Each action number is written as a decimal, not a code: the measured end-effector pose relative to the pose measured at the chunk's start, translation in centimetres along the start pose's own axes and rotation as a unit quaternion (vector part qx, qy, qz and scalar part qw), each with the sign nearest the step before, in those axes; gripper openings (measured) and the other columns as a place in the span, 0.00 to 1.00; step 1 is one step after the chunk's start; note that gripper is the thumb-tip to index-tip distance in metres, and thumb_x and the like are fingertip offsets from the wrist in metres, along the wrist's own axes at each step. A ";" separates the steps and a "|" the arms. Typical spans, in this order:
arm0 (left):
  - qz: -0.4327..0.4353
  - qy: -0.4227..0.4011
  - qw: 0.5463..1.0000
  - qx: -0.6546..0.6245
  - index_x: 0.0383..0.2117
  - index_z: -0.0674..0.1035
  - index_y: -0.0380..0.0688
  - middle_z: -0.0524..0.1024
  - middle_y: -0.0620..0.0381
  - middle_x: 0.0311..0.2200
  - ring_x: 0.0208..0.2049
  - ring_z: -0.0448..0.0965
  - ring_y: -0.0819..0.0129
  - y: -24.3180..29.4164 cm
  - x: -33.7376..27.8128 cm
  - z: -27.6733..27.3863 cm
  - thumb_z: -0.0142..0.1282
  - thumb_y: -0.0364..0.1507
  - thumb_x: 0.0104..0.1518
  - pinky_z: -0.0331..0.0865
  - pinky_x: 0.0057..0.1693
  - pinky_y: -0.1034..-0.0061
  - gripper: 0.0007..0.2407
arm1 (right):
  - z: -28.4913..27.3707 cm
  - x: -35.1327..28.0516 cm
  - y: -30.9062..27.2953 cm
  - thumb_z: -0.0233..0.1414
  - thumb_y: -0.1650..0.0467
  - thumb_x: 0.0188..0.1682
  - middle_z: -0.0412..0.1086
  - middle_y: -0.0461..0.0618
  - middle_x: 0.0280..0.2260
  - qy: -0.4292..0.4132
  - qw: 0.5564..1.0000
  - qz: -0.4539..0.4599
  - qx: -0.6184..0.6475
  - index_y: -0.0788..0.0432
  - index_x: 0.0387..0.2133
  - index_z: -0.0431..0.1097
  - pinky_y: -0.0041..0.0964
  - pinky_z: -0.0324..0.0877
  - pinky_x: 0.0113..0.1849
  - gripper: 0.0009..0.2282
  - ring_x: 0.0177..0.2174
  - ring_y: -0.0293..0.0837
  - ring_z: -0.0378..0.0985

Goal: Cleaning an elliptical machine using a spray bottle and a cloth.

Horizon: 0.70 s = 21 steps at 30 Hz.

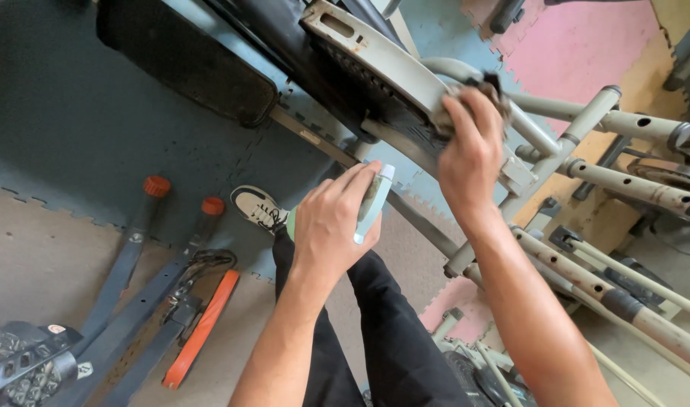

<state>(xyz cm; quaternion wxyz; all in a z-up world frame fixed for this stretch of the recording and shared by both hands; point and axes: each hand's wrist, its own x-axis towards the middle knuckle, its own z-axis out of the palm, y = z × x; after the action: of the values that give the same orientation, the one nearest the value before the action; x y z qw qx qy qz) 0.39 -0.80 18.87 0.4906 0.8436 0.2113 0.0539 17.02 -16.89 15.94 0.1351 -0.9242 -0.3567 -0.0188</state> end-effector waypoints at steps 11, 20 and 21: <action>-0.017 -0.028 0.999 -0.002 0.53 0.78 0.39 0.81 0.48 0.47 0.35 0.83 0.53 -0.1 0.2 2.2 0.62 0.23 0.42 0.77 0.46 0.64 0.25 | 5.3 8.8 -4.7 0.51 0.83 0.47 0.71 0.57 0.56 -0.093 0.981 -0.103 0.132 0.62 0.48 0.74 0.49 0.67 0.56 0.16 0.57 0.60 0.70; -0.025 0.048 0.998 0.013 0.52 0.78 0.43 0.81 0.52 0.48 0.41 0.84 0.54 1.8 -2.8 6.1 0.62 0.25 0.48 0.77 0.48 0.65 0.21 | -3.6 -3.7 0.0 0.43 0.88 0.48 0.60 0.66 0.65 -0.065 0.997 0.033 0.022 0.65 0.60 0.68 0.53 0.60 0.64 0.25 0.66 0.65 0.58; -0.028 0.057 0.998 0.017 0.52 0.78 0.43 0.81 0.52 0.48 0.41 0.84 0.54 2.1 -2.9 6.1 0.62 0.25 0.48 0.77 0.48 0.65 0.21 | -4.3 -3.6 -0.5 0.43 0.88 0.48 0.60 0.66 0.65 -0.065 0.997 0.024 0.027 0.65 0.60 0.68 0.53 0.60 0.64 0.25 0.66 0.65 0.58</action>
<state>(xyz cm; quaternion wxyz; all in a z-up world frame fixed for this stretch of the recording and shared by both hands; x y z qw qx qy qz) 0.22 -7.80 17.81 0.4647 0.8412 0.2635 0.0844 14.22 -20.02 19.68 0.1374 -0.9277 -0.3428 0.0539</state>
